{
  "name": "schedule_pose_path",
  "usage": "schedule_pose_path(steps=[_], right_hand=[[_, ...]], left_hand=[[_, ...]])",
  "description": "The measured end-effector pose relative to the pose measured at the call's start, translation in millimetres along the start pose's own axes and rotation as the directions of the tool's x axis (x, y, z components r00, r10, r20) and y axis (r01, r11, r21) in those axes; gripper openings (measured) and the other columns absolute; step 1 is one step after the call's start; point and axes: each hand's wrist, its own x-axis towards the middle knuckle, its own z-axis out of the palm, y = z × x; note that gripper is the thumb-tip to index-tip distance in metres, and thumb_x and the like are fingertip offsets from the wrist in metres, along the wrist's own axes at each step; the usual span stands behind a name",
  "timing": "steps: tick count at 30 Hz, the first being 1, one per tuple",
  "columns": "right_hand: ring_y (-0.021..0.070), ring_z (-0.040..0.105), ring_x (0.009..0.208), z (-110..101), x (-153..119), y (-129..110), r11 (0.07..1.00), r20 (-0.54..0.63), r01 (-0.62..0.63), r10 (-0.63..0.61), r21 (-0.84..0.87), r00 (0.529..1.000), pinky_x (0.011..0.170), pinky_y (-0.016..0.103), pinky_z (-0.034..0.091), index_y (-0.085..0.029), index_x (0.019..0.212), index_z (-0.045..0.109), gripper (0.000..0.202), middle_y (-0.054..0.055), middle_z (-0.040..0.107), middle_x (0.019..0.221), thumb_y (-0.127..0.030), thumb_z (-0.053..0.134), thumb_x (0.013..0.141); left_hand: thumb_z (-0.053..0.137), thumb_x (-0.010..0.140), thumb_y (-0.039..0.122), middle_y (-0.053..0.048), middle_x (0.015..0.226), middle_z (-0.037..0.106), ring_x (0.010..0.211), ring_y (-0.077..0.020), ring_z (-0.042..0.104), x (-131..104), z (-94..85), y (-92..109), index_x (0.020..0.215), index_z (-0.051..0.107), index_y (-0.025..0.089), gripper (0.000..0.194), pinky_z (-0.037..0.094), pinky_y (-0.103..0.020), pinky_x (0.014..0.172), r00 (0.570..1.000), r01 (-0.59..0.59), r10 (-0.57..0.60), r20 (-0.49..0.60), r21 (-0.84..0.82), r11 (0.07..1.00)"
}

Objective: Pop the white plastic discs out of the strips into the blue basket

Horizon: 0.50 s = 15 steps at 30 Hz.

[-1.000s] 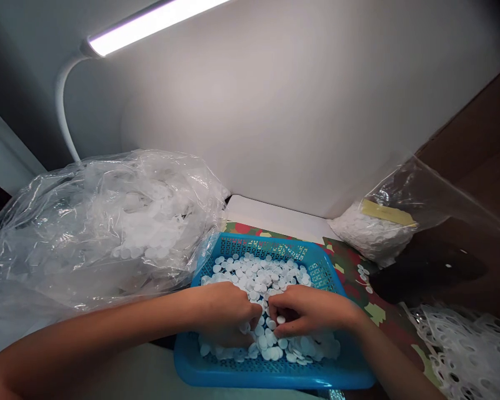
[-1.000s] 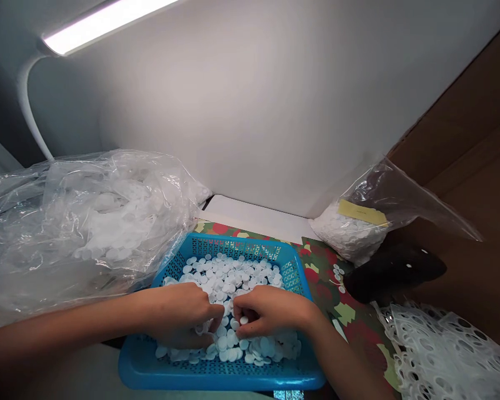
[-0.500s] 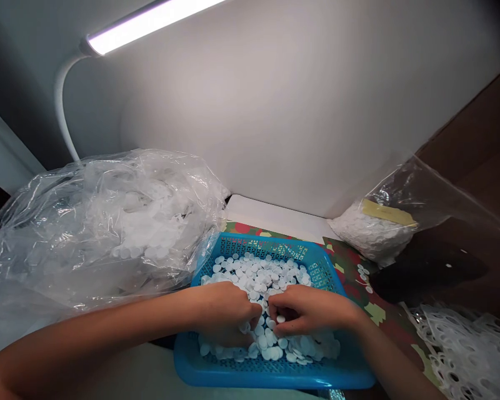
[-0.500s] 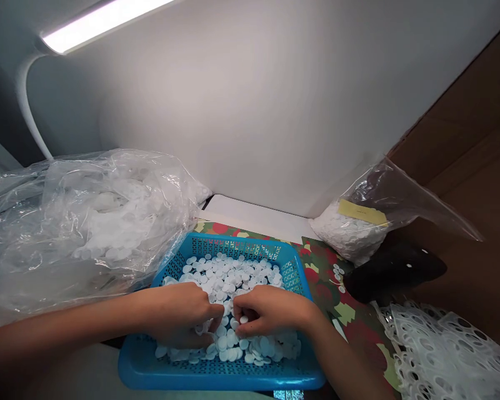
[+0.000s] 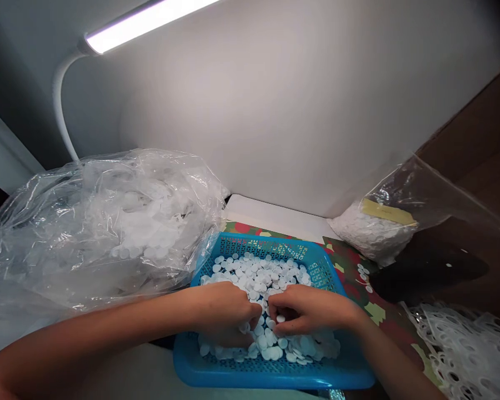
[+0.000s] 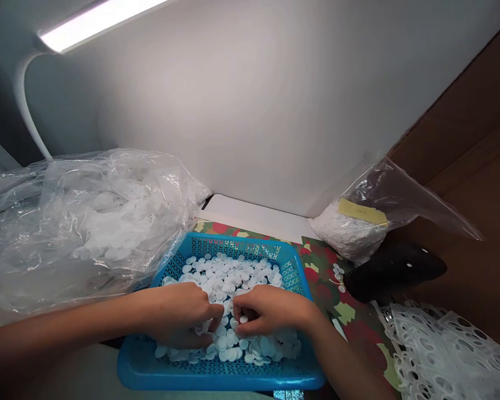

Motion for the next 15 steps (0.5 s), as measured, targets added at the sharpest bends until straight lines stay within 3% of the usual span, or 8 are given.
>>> schedule_pose_path(steps=[15], right_hand=[[0.0081,0.045,0.055,-0.4,-0.5,-0.1,1.000,0.002,-0.002,0.002,-0.002,1.000,0.050,0.019,0.029,-0.019,0.084,0.056,0.013,-0.005,0.049,0.061,-0.031,0.054,0.080]], left_hand=[[0.052,0.077,0.037,-0.003,0.062,0.062,0.051,-0.0175,0.055,-0.5,-2.9,1.2,0.093,0.058,0.023,0.023,0.030,-0.025,0.044,1.000,0.006,-0.006,0.018,0.003,1.000]])
